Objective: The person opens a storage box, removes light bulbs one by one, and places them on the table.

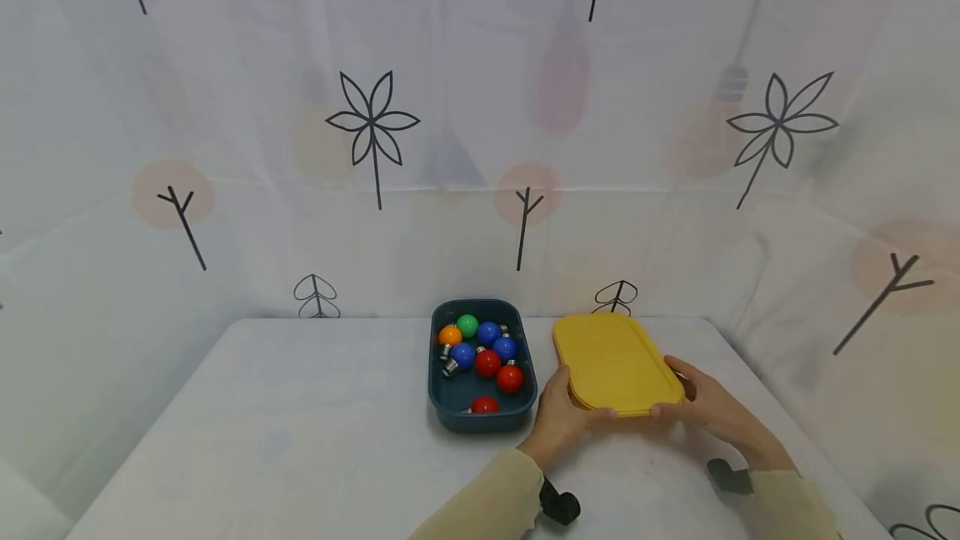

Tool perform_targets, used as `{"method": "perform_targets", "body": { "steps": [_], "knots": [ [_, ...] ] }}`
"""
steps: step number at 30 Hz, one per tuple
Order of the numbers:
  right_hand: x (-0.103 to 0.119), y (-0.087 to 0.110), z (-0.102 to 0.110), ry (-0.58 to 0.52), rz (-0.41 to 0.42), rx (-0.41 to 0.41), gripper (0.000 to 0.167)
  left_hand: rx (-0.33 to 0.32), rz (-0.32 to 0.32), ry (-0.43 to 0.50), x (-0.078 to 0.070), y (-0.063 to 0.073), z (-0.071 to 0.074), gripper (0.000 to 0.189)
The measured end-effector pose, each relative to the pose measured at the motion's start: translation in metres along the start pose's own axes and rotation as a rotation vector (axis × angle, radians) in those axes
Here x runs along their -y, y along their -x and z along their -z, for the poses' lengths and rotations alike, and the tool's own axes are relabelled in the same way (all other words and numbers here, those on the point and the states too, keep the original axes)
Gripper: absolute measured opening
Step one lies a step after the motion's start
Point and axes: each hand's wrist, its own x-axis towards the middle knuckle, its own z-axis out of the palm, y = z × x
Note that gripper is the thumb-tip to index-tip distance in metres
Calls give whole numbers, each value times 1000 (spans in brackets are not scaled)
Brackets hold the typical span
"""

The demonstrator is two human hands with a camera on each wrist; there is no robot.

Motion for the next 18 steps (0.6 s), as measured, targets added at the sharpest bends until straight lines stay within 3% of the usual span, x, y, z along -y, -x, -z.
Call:
{"method": "perform_targets", "body": {
  "steps": [18],
  "knots": [
    [-1, 1, -3, 31, -45, 25, 100, 0, 5, -78, 1, -4, -2, 81]
  ]
}}
